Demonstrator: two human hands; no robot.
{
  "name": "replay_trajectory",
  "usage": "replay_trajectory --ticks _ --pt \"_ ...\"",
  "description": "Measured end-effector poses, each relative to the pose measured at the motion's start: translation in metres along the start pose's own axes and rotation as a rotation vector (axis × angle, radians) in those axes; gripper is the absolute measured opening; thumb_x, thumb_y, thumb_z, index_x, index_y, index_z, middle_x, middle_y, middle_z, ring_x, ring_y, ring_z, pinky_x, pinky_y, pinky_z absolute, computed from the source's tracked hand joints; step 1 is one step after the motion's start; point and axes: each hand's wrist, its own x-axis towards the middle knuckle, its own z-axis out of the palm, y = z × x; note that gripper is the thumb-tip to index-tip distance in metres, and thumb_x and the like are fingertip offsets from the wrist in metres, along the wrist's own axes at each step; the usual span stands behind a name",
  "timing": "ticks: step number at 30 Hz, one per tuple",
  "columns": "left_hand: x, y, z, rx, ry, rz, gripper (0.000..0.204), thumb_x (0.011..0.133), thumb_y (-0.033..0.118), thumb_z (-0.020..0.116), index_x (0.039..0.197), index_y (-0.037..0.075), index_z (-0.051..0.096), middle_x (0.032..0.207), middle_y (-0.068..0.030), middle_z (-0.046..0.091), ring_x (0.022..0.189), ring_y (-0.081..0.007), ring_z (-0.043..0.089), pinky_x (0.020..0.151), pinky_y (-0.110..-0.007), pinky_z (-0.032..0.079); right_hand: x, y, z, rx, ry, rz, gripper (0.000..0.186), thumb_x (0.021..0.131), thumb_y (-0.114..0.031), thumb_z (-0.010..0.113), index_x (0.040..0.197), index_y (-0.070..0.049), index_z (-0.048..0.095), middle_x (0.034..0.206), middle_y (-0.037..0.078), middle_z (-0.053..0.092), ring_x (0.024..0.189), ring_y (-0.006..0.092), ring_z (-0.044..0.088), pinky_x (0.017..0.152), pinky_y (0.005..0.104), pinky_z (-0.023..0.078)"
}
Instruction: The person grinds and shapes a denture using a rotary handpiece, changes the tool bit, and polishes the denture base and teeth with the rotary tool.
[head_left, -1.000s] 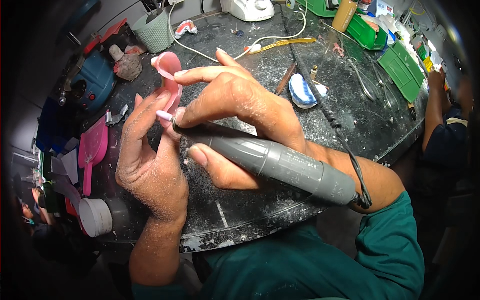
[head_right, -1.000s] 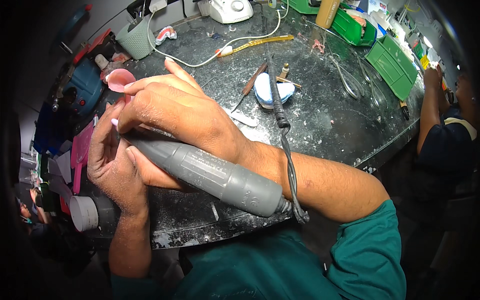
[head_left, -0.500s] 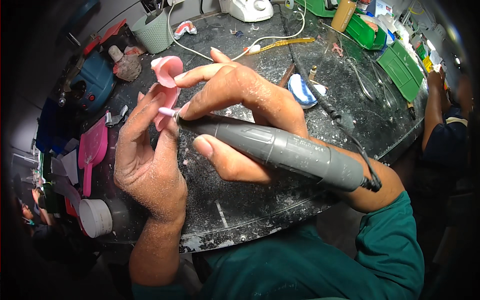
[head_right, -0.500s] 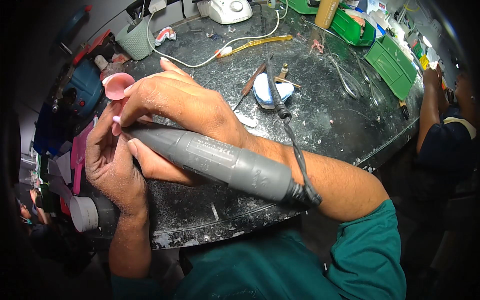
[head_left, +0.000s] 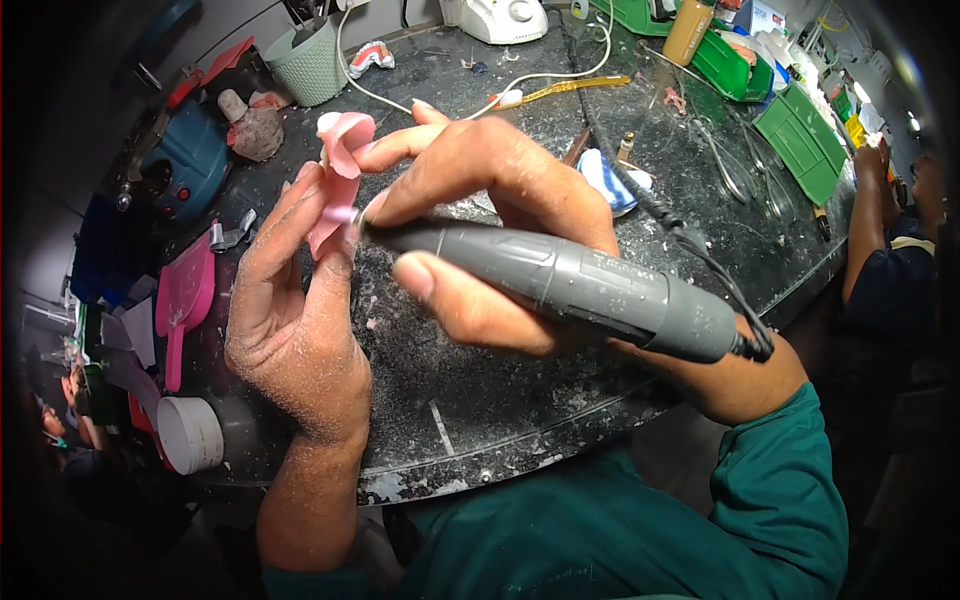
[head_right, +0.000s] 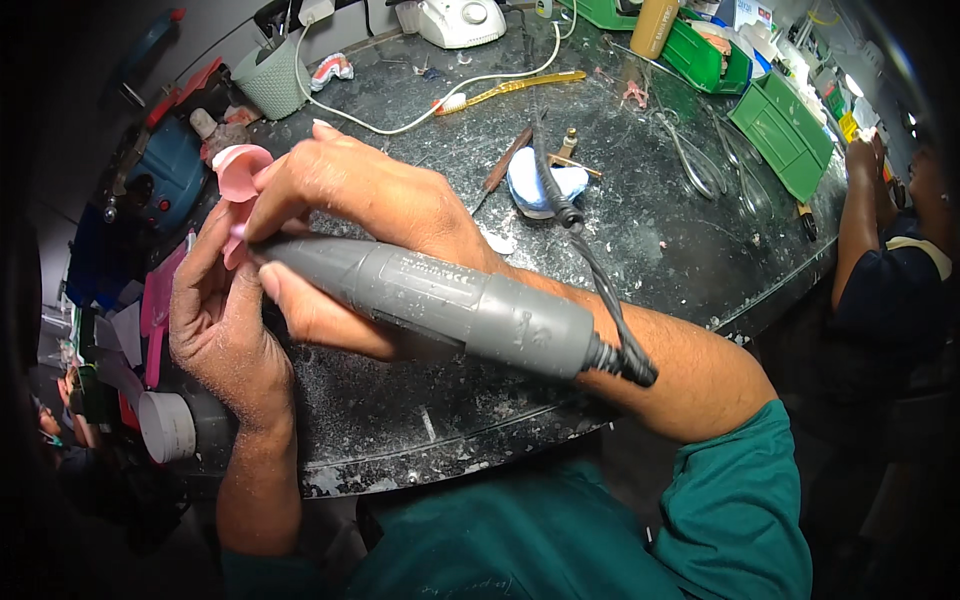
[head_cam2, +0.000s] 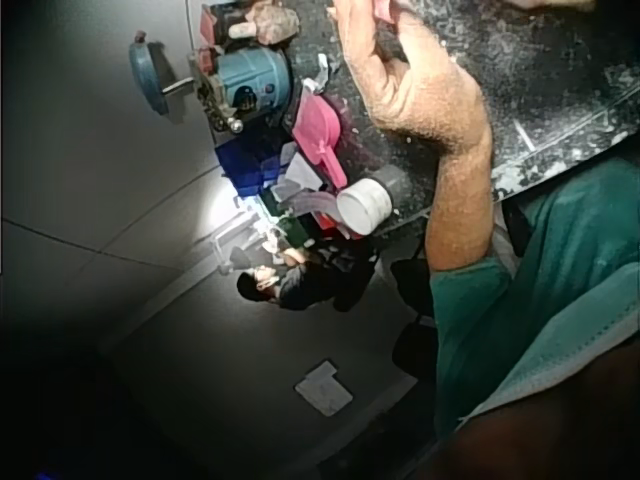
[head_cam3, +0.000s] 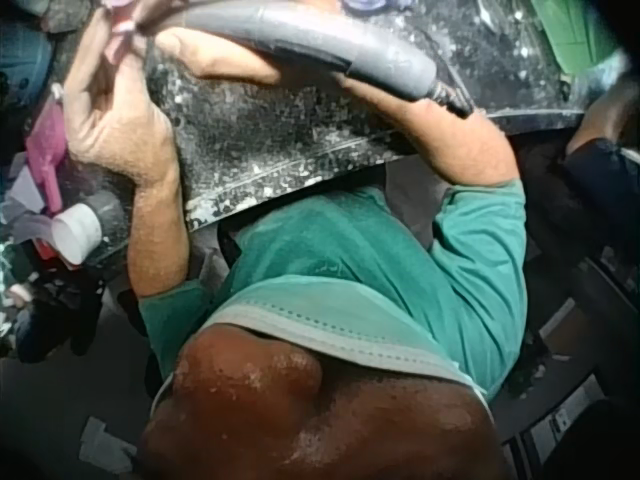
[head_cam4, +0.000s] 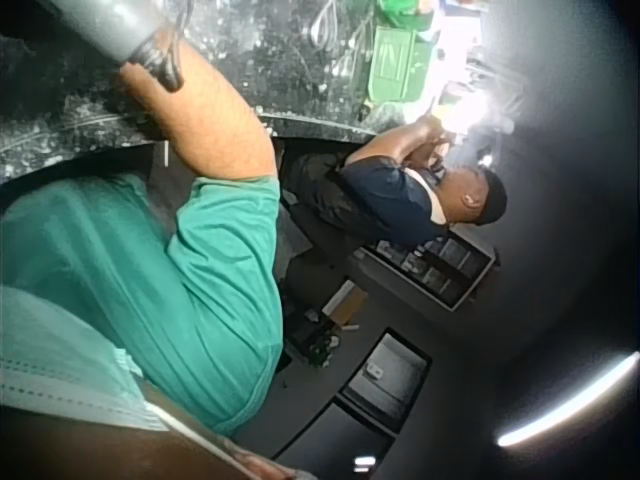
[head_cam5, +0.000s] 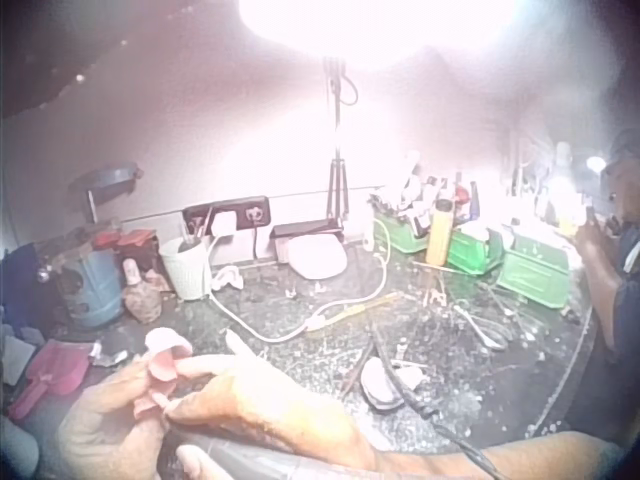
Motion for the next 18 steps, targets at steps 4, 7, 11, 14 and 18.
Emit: replay_trajectory --ticks 4,7,11,14,18 --pt "0.000 0.002 0.001 0.040 0.023 -0.060 0.030 0.090 -0.010 0.057 0.119 -0.006 0.060 0.123 -0.0190 0.063 0.114 -0.0228 0.062 0.103 -0.035 0.048 -0.003 0.000 0.003 0.144 0.127 0.154 0.024 0.077 -0.013 0.071 0.098 -0.005 0.062 0.097 0.009 0.065 0.097 0.0251 0.066 0.104 0.0533 0.037" --pt "0.000 0.007 0.002 -0.004 0.013 -0.120 0.028 0.091 -0.007 0.058 0.119 -0.006 0.059 0.124 -0.0188 0.063 0.113 -0.0218 0.061 0.103 -0.035 0.047 0.001 -0.003 -0.007 0.049 -0.030 0.021 0.022 0.077 -0.013 0.071 0.097 -0.006 0.065 0.102 0.010 0.066 0.104 0.0278 0.066 0.105 0.0510 0.037" --pt "0.006 0.004 -0.003 -0.225 -0.029 -0.337 0.032 0.091 0.003 0.061 0.122 -0.005 0.056 0.118 -0.0131 0.062 0.111 -0.0189 0.060 0.104 -0.035 0.045 0.004 -0.002 -0.008 0.093 0.243 0.058 0.028 0.082 -0.013 0.075 0.105 -0.001 0.063 0.091 0.007 0.063 0.085 0.0138 0.061 0.077 0.0281 0.049" --pt "0.012 0.009 -0.002 -0.386 -0.048 -0.515 0.042 0.093 0.015 0.058 0.131 -0.004 0.051 0.126 -0.0139 0.058 0.117 -0.0210 0.057 0.104 -0.037 0.045 0.009 0.000 -0.001 0.305 0.382 0.295 0.030 0.085 -0.012 0.077 0.110 -0.004 0.063 0.096 0.005 0.062 0.087 0.0108 0.060 0.076 0.0263 0.049" --pt "0.015 0.011 -0.005 -0.731 0.012 -0.676 0.054 0.096 0.023 0.052 0.140 -0.006 0.041 0.137 -0.0166 0.050 0.127 -0.0252 0.050 0.108 -0.040 0.041 0.004 0.009 0.004 0.239 0.306 0.409 0.033 0.087 -0.011 0.075 0.115 -0.005 0.058 0.093 0.006 0.064 0.090 0.0107 0.063 0.079 0.0248 0.052"
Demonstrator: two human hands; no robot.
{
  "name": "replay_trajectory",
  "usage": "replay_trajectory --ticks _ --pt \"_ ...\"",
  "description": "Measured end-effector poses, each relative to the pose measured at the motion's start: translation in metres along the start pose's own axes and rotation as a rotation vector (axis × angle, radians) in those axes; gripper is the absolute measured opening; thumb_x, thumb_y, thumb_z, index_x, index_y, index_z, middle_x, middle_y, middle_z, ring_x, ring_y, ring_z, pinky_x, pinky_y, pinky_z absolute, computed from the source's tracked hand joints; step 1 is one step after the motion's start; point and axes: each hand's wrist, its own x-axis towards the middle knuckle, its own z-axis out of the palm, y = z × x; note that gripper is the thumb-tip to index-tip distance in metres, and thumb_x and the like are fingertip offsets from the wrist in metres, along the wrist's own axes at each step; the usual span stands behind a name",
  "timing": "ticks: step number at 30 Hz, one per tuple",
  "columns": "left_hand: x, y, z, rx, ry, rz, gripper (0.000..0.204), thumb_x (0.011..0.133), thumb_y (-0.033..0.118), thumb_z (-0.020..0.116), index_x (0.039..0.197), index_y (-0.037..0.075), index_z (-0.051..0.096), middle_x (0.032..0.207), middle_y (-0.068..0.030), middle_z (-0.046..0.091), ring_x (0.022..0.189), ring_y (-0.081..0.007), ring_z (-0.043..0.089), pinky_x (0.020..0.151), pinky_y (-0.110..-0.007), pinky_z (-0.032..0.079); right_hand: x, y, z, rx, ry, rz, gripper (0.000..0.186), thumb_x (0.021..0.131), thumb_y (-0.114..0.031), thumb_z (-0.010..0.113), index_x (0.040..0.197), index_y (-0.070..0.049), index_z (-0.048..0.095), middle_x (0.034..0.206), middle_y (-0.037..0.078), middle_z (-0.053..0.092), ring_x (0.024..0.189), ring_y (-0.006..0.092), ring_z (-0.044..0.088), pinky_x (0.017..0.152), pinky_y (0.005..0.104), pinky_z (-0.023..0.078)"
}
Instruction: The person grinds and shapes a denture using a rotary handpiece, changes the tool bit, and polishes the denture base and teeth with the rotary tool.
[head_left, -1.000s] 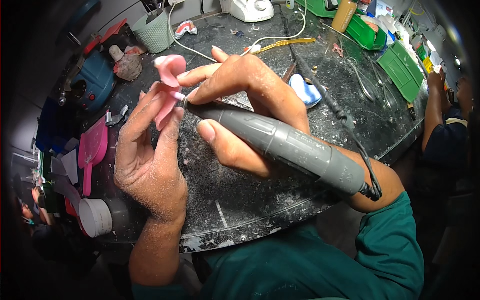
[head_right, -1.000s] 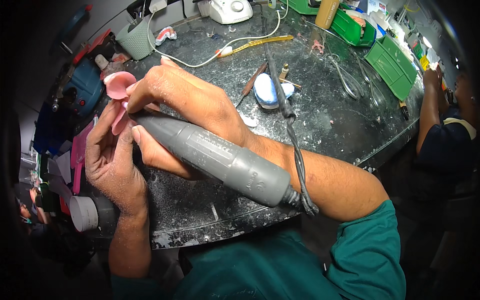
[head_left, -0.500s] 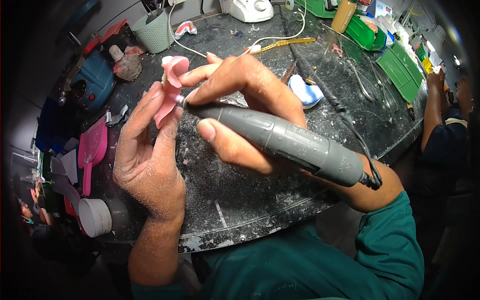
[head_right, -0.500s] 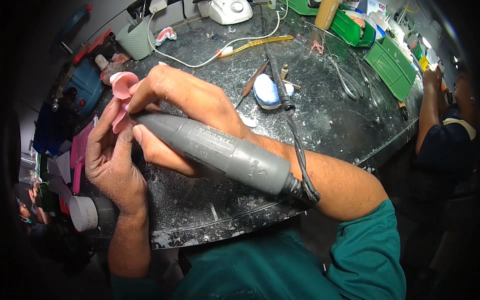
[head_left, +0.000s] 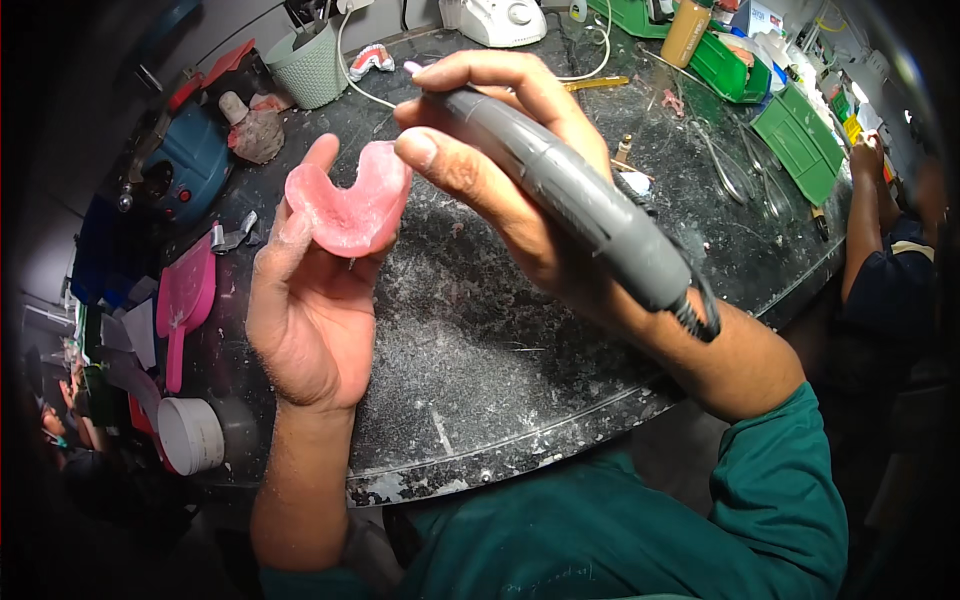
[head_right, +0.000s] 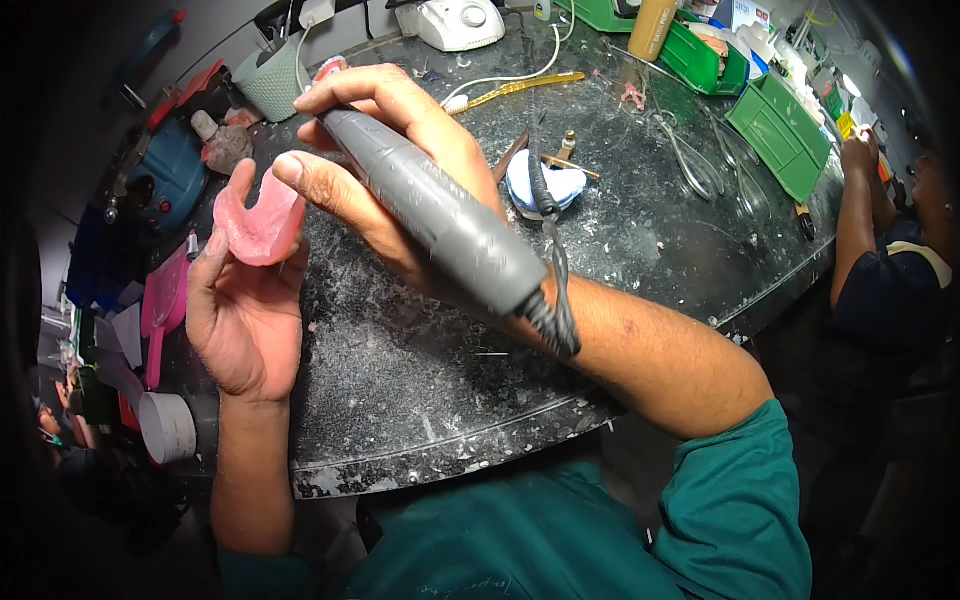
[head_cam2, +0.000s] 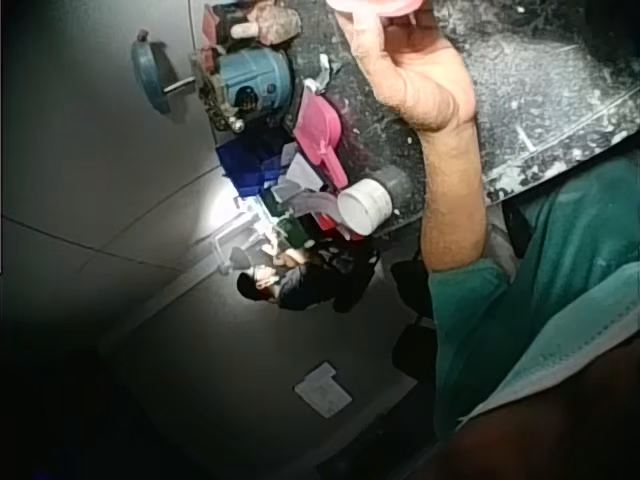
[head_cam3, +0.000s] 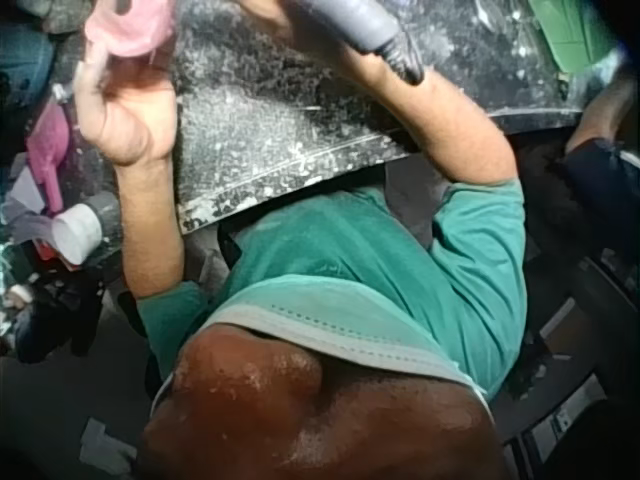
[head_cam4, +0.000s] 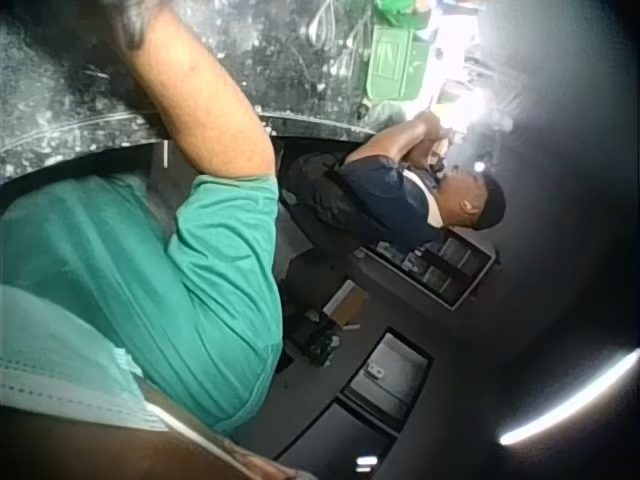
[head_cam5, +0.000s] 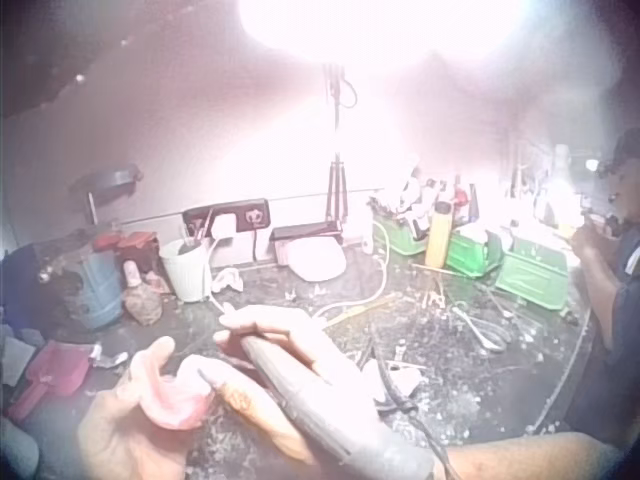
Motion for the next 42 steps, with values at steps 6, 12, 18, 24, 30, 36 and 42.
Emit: replay_trajectory --ticks 6,12,18,24,30,36,42 --pt "0.003 -0.006 0.002 -0.017 0.008 -0.044 0.063 0.099 0.030 0.050 0.147 -0.005 0.028 0.142 -0.0192 0.046 0.131 -0.0240 0.047 0.111 -0.038 0.037 -0.003 -0.002 -0.010 0.304 -0.134 0.268 0.038 0.091 -0.008 0.070 0.124 -0.003 0.053 0.097 0.006 0.063 0.089 0.0102 0.062 0.076 0.0249 0.052" --pt "-0.001 -0.007 0.007 0.392 -0.057 0.114 0.062 0.098 0.025 0.056 0.146 -0.006 0.033 0.144 -0.0171 0.046 0.128 -0.0231 0.051 0.112 -0.037 0.039 -0.002 -0.013 -0.010 -0.025 -0.123 0.212 0.033 0.093 -0.011 0.066 0.123 -0.003 0.055 0.101 0.007 0.064 0.093 0.0108 0.062 0.083 0.0256 0.052" --pt "0.000 -0.003 0.006 0.275 -0.040 0.087 0.061 0.099 0.025 0.056 0.146 -0.006 0.033 0.149 -0.0147 0.041 0.131 -0.0217 0.048 0.110 -0.036 0.043 -0.003 -0.015 -0.006 0.048 -0.062 0.127 0.028 0.096 -0.016 0.063 0.120 -0.002 0.057 0.103 0.005 0.063 0.094 0.0081 0.058 0.083 0.0235 0.048" --pt "-0.001 -0.005 0.005 0.335 -0.041 0.120 0.059 0.100 0.025 0.055 0.147 -0.003 0.034 0.151 -0.0135 0.039 0.129 -0.0203 0.049 0.107 -0.034 0.044 -0.007 -0.008 -0.008 0.001 -0.081 0.001 0.023 0.093 -0.011 0.067 0.109 -0.002 0.054 0.092 0.002 0.061 0.078 0.0036 0.052 0.067 0.0203 0.043" --pt "-0.001 -0.003 0.000 0.398 -0.046 0.155 0.056 0.100 0.023 0.055 0.146 -0.002 0.038 0.149 -0.0140 0.042 0.128 -0.0191 0.050 0.105 -0.033 0.045 -0.007 -0.016 -0.008 -0.005 -0.135 0.062 0.025 0.094 -0.015 0.066 0.110 -0.001 0.054 0.087 0.002 0.062 0.076 0.0044 0.053 0.066 0.0214 0.043" --pt "0.001 -0.007 -0.006 0.374 -0.055 0.187 0.052 0.099 0.017 0.057 0.144 -0.003 0.041 0.145 -0.0135 0.047 0.126 -0.0192 0.052 0.107 -0.035 0.043 -0.006 -0.020 -0.008 -0.073 -0.147 0.015 0.021 0.094 -0.014 0.065 0.107 -0.001 0.055 0.087 0.004 0.062 0.077 0.0060 0.054 0.069 0.0231 0.044" --pt "0.002 -0.009 -0.001 0.382 -0.041 0.244 0.050 0.098 0.013 0.057 0.143 -0.003 0.042 0.146 -0.0135 0.045 0.127 -0.0198 0.051 0.109 -0.035 0.041 -0.005 -0.022 -0.008 -0.104 -0.141 0.034 0.020 0.090 -0.012 0.067 0.102 -0.001 0.055 0.086 0.005 0.061 0.080 0.0085 0.060 0.069 0.0253 0.049"
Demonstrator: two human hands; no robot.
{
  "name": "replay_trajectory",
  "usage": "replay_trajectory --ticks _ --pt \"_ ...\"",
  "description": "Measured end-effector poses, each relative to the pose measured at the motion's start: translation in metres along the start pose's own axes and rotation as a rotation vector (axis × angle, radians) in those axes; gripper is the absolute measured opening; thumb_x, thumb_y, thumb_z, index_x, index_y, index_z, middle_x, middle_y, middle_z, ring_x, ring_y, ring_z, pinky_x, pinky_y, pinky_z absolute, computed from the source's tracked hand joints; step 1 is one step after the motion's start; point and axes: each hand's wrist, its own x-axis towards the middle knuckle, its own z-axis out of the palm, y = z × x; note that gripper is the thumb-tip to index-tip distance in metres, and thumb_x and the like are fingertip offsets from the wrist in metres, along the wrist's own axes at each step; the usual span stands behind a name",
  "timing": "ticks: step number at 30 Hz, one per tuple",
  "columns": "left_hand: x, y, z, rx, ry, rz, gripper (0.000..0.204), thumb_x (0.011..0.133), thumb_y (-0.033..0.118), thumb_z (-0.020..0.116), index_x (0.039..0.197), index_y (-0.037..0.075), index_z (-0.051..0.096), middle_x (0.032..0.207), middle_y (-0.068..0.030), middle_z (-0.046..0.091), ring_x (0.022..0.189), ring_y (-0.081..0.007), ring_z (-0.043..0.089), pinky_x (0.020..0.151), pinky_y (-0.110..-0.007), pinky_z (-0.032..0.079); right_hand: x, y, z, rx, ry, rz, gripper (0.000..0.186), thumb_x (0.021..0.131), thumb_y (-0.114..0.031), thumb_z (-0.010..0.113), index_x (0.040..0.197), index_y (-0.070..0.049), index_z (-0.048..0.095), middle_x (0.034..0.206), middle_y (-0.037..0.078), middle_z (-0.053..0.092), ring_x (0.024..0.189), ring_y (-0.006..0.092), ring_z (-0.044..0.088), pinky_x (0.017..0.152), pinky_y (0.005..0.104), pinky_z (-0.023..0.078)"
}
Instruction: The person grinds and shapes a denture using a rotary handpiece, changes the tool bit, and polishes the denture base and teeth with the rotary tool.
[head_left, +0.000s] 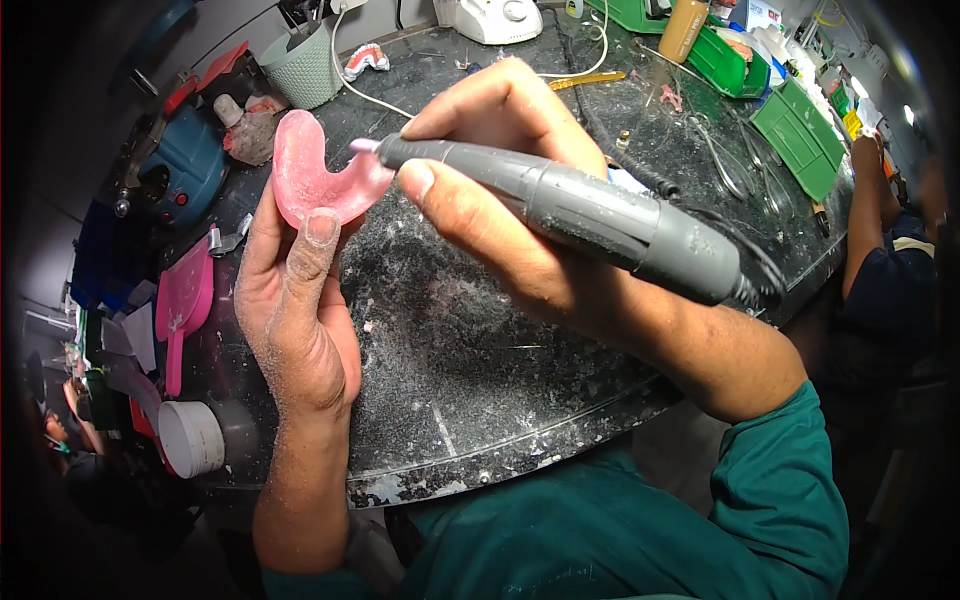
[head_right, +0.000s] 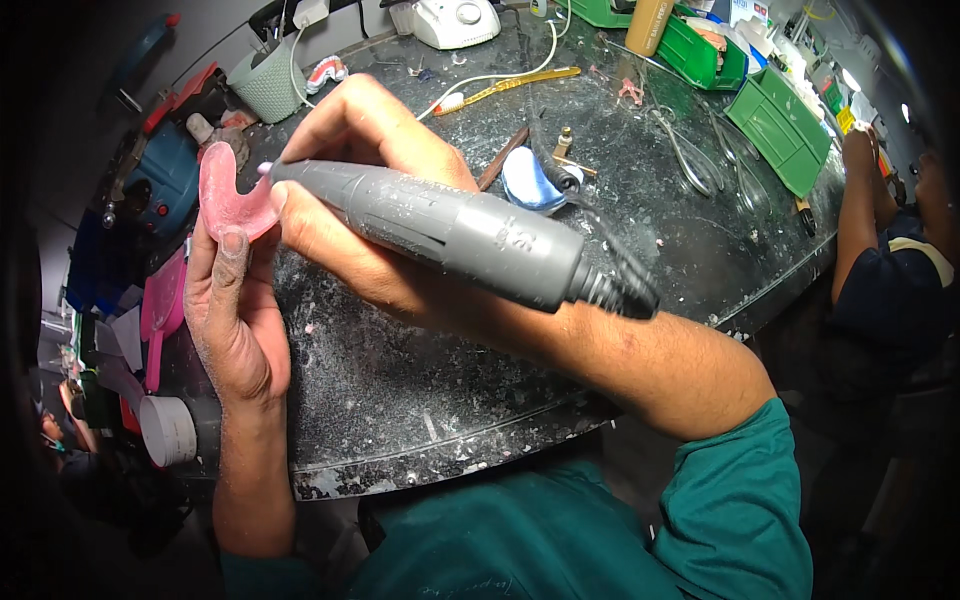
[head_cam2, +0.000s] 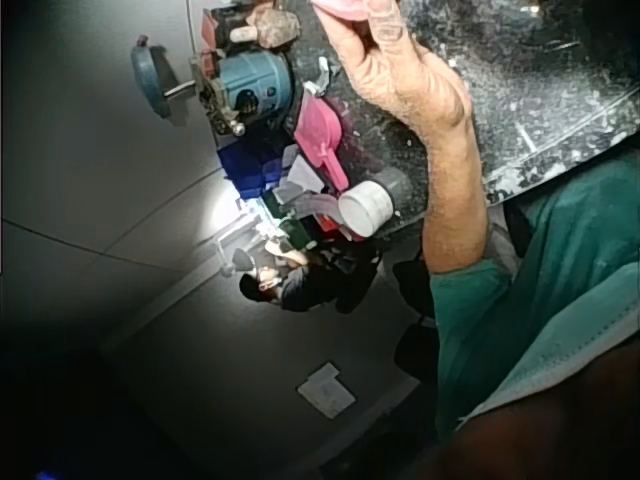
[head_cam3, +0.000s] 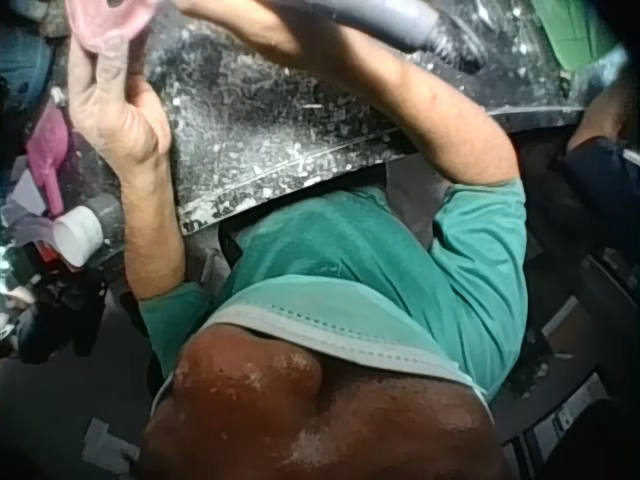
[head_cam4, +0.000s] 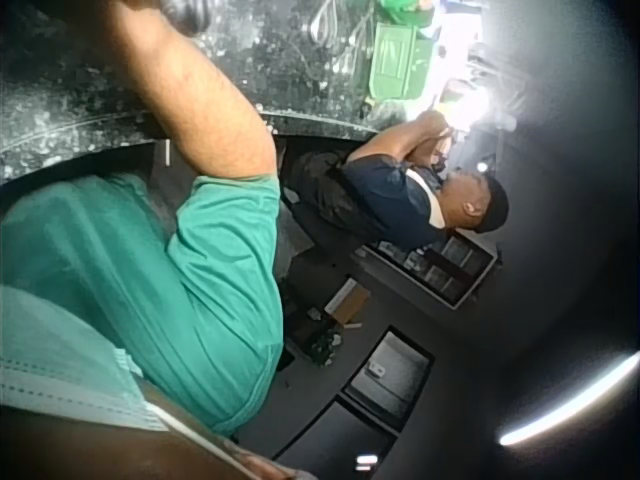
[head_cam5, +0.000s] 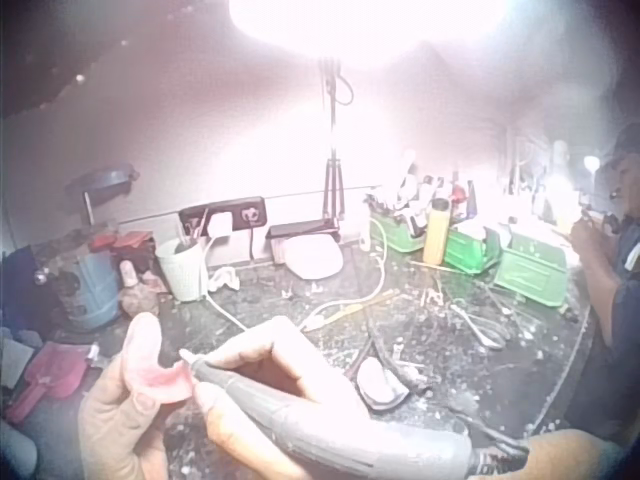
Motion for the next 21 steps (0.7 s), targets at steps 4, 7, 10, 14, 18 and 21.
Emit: replay_trajectory --ticks 4,7,10,14,18,21 --pt "0.000 -0.003 -0.003 0.032 -0.024 0.049 0.052 0.097 0.010 0.058 0.144 -0.002 0.041 0.150 -0.0140 0.041 0.131 -0.0209 0.048 0.111 -0.036 0.038 0.000 -0.004 -0.003 0.018 -0.082 0.038 0.020 0.089 -0.013 0.067 0.100 -0.001 0.055 0.083 0.005 0.060 0.076 0.0088 0.059 0.066 0.0253 0.048" --pt "0.000 -0.003 -0.003 0.022 -0.042 0.056 0.054 0.095 0.006 0.059 0.145 -0.002 0.040 0.152 -0.0145 0.038 0.134 -0.0218 0.046 0.114 -0.036 0.035 -0.001 -0.007 -0.002 0.053 -0.032 0.123 0.020 0.089 -0.013 0.067 0.099 -0.001 0.056 0.083 0.005 0.060 0.076 0.0091 0.059 0.065 0.0257 0.048" --pt "-0.001 -0.002 -0.001 0.031 -0.049 0.061 0.055 0.093 0.004 0.059 0.145 -0.002 0.040 0.153 -0.0151 0.038 0.135 -0.0226 0.044 0.115 -0.037 0.032 0.001 -0.003 -0.003 -0.012 -0.038 -0.002 0.020 0.089 -0.014 0.067 0.099 -0.001 0.056 0.083 0.005 0.060 0.076 0.0093 0.060 0.065 0.0262 0.048" --pt "-0.001 -0.002 -0.001 0.058 -0.061 0.080 0.055 0.093 0.003 0.060 0.144 -0.002 0.041 0.152 -0.0153 0.039 0.135 -0.0234 0.044 0.116 -0.037 0.032 0.001 0.007 -0.001 0.052 -0.017 -0.057 0.020 0.089 -0.014 0.067 0.099 -0.001 0.056 0.084 0.005 0.060 0.076 0.0091 0.059 0.066 0.0264 0.048" --pt "-0.002 -0.003 0.000 0.032 -0.036 0.091 0.056 0.090 -0.001 0.062 0.142 -0.004 0.043 0.146 -0.0182 0.044 0.133 -0.0249 0.046 0.114 -0.039 0.034 0.002 0.011 -0.007 0.039 -0.075 -0.139 0.019 0.092 -0.009 0.060 0.103 0.005 0.054 0.093 0.012 0.061 0.094 0.0178 0.063 0.094 0.0381 0.051" --pt "-0.002 0.000 -0.001 0.005 0.008 0.093 0.056 0.087 -0.005 0.064 0.140 -0.006 0.044 0.142 -0.0211 0.048 0.131 -0.0259 0.048 0.113 -0.039 0.037 0.004 0.009 -0.004 0.039 -0.108 -0.143 0.019 0.092 -0.008 0.060 0.104 0.005 0.054 0.094 0.012 0.060 0.094 0.0182 0.063 0.100 0.0433 0.049"
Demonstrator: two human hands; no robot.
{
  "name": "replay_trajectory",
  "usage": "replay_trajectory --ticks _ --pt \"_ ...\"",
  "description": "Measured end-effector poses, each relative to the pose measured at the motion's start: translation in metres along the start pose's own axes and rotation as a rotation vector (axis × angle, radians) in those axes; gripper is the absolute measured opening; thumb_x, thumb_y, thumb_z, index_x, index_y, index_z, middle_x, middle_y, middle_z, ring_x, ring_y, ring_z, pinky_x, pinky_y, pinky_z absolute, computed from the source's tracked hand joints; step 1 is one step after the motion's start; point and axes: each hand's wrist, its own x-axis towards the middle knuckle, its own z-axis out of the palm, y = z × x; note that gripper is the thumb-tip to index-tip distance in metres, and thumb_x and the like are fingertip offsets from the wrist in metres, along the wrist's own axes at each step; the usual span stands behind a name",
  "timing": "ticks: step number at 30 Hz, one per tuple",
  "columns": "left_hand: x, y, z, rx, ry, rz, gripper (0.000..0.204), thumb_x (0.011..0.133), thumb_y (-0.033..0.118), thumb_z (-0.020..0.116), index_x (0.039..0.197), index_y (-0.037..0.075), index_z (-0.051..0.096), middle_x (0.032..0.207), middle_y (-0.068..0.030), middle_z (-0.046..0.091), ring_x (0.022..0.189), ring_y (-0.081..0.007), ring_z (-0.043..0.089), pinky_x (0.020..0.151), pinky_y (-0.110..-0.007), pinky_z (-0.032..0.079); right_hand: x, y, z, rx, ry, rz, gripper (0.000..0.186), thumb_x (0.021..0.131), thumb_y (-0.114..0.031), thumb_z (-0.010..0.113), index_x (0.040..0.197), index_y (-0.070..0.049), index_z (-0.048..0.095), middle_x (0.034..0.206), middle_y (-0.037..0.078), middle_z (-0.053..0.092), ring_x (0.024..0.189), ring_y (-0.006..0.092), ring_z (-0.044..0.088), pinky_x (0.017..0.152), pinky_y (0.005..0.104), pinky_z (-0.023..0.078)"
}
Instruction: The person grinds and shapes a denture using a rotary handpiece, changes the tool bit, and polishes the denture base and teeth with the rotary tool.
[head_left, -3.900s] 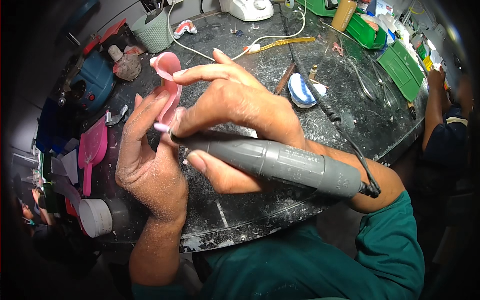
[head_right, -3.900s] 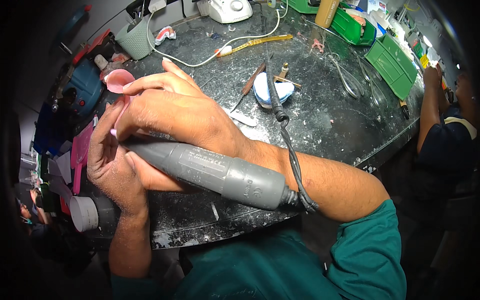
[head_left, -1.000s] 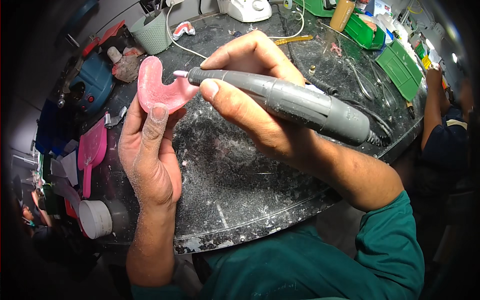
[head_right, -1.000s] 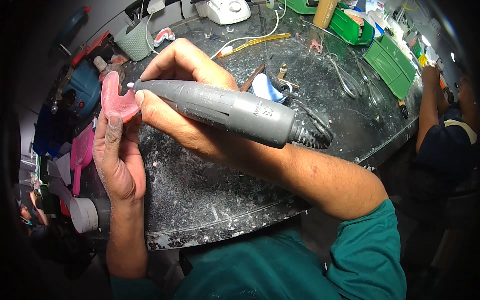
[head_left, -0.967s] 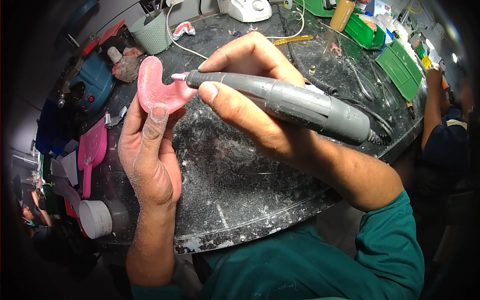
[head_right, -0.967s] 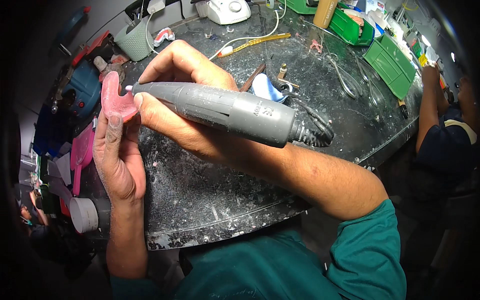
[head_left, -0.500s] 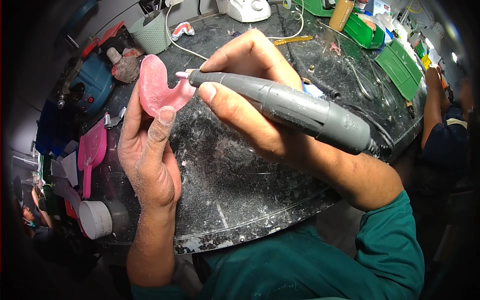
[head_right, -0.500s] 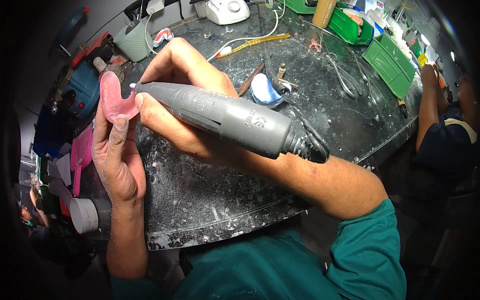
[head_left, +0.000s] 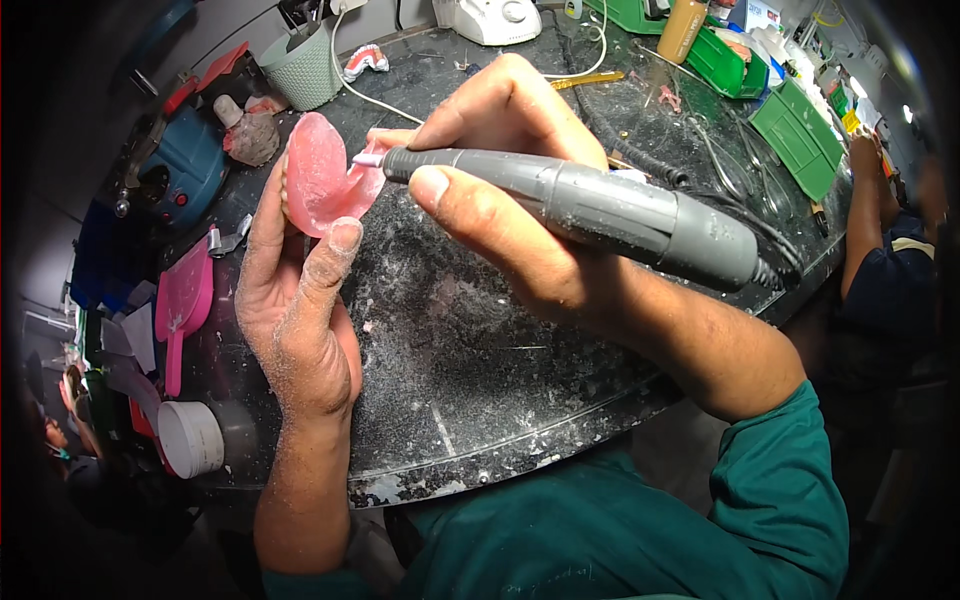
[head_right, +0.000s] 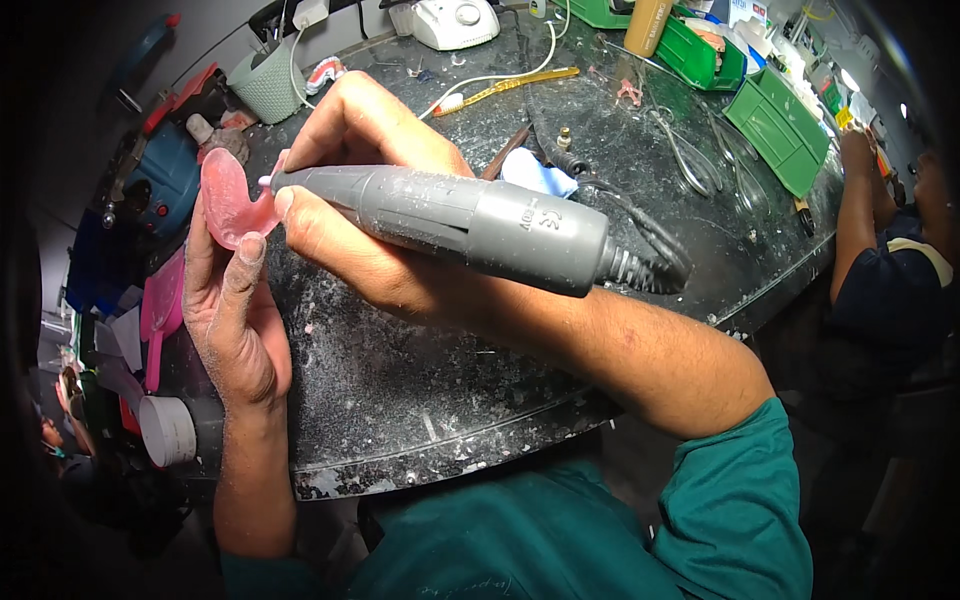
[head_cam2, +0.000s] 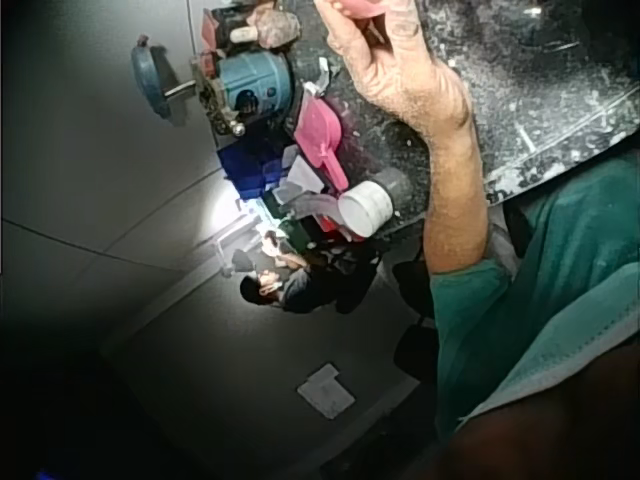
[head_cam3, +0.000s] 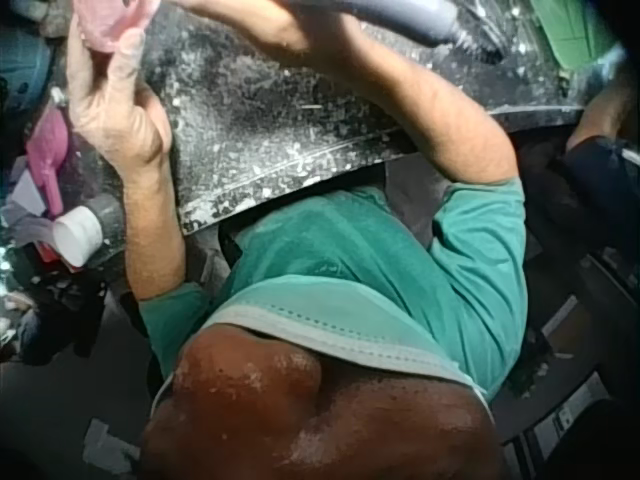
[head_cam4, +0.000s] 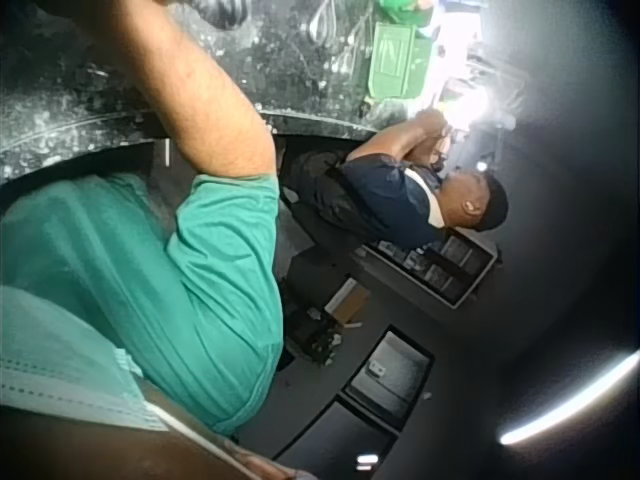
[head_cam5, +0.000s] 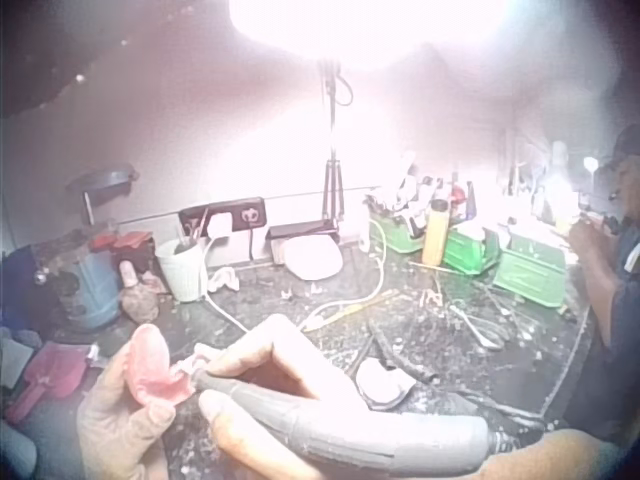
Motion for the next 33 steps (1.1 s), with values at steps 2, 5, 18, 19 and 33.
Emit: replay_trajectory --ticks 2,5,18,19,33 --pt "0.000 -0.003 0.002 -0.009 0.001 -0.005 0.056 0.087 -0.005 0.064 0.140 -0.006 0.045 0.142 -0.0210 0.048 0.131 -0.0258 0.048 0.113 -0.039 0.037 -0.001 0.001 -0.003 -0.008 -0.007 -0.007 0.019 0.091 -0.008 0.060 0.104 0.004 0.054 0.094 0.011 0.058 0.094 0.0183 0.063 0.104 0.0456 0.047" --pt "0.000 -0.003 0.003 -0.024 0.012 -0.023 0.057 0.086 -0.006 0.064 0.139 -0.005 0.045 0.142 -0.0208 0.048 0.131 -0.0256 0.048 0.113 -0.038 0.037 -0.002 0.007 0.003 0.039 0.089 -0.031 0.019 0.087 -0.011 0.066 0.100 0.000 0.057 0.086 0.006 0.060 0.076 0.0096 0.058 0.066 0.0262 0.048" --pt "-0.002 -0.001 -0.002 0.034 0.068 -0.089 0.052 0.085 -0.003 0.068 0.133 -0.001 0.047 0.126 -0.0125 0.057 0.118 -0.0191 0.055 0.106 -0.034 0.042 -0.003 0.012 0.010 -0.056 0.139 -0.099 0.025 0.086 -0.015 0.070 0.103 -0.002 0.056 0.090 0.010 0.063 0.083 0.0159 0.065 0.072 0.0308 0.052" --pt "-0.002 -0.002 -0.004 0.067 0.071 -0.094 0.054 0.087 0.000 0.068 0.136 0.001 0.044 0.129 -0.0119 0.055 0.121 -0.0200 0.054 0.108 -0.035 0.040 -0.003 0.012 0.010 -0.054 0.138 -0.099 0.025 0.086 -0.015 0.070 0.103 -0.002 0.056 0.090 0.010 0.063 0.083 0.0159 0.065 0.072 0.0308 0.052" --pt "-0.008 -0.007 -0.008 0.081 0.000 -0.025 0.057 0.087 0.004 0.071 0.135 0.003 0.042 0.128 -0.0104 0.054 0.121 -0.0197 0.053 0.107 -0.036 0.041 -0.004 0.014 0.016 -0.145 0.127 -0.242 0.030 0.081 -0.012 0.074 0.103 -0.002 0.058 0.091 0.010 0.061 0.085 0.0213 0.067 0.078 0.0321 0.054"
